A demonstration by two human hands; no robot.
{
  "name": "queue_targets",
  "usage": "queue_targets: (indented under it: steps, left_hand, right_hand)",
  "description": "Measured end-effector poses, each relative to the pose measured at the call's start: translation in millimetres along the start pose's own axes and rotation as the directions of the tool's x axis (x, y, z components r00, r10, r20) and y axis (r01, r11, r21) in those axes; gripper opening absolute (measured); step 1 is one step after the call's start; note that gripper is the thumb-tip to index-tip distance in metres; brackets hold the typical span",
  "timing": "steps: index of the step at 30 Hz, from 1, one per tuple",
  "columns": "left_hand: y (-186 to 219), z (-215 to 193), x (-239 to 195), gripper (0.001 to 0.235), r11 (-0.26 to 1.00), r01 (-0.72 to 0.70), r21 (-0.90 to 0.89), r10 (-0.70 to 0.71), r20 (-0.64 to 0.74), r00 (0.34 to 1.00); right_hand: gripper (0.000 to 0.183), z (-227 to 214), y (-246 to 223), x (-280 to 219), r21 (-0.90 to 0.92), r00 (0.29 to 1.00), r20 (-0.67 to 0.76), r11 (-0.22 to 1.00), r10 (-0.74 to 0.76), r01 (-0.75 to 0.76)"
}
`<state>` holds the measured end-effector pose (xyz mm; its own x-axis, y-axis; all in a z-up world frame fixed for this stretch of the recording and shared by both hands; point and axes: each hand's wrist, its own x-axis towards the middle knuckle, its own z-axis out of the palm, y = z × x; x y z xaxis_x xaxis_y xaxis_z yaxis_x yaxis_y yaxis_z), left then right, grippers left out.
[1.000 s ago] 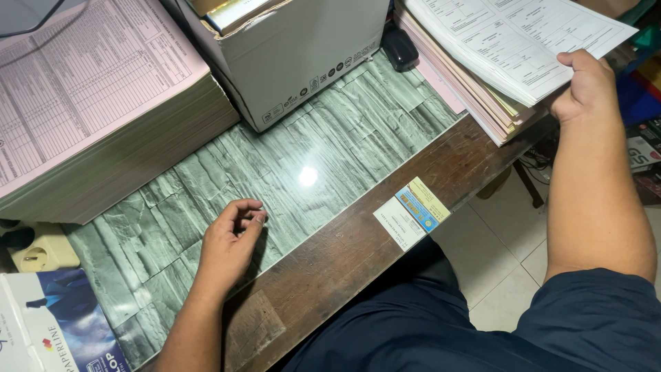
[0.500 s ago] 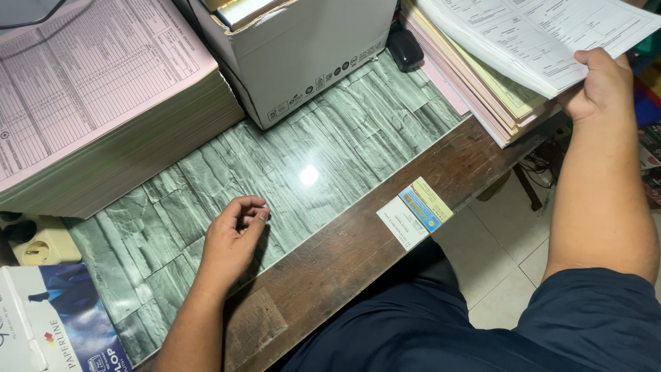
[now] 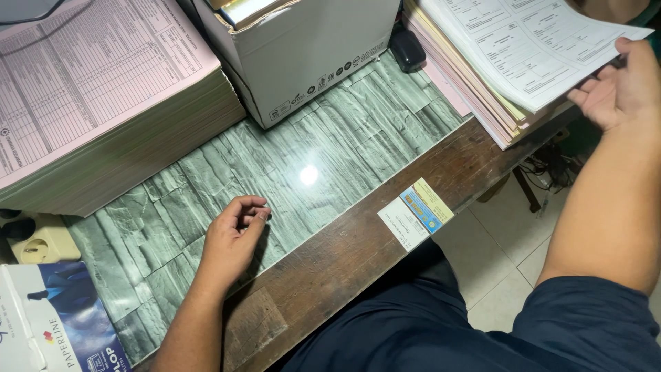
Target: Checking printed documents and stuffing them into white envelopes
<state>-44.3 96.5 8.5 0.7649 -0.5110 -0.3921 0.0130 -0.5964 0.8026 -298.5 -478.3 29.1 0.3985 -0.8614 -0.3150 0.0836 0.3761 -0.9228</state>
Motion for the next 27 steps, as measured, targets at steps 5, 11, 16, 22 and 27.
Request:
queue_targets:
  steps: [5,11,16,22,27]
  left_hand:
    - [10.2,-3.6,-3.3,0.022,0.997,0.062,0.046,-0.063,0.018,0.998]
    - [12.6,-3.4,-4.1,0.024,0.995,0.084,0.059,-0.086,0.035,0.996]
    - [2.9,-3.1,-2.3,0.025,0.999,-0.004,0.039,0.004,0.001,1.0]
    - [-7.4,-5.9,0.0,0.02,0.994,-0.108,-0.013,0.108,-0.011,0.994]
    - [-8.4,-8.0,0.8,0.021,0.995,-0.097,0.0,0.097,0.04,0.994]
  right_hand:
    - [0.041,-39.9,15.2,3.8,-0.603,0.952,-0.187,0.794,-0.242,0.083]
    - [0.023,47.1,26.9,-54.5,-0.776,0.537,0.209,0.195,-0.817,0.6]
    - [0.029,172.0,40.6,-98.9,-0.68,0.758,0.497,0.352,-0.423,0.643]
    - [0.065,224.8,96.2,-41.1,-0.878,0.853,0.478,-0.073,-0.207,0.474]
    - [0.048,227.1,120.7,-35.2,-0.857,0.78,0.514,-0.184,-0.357,0.481]
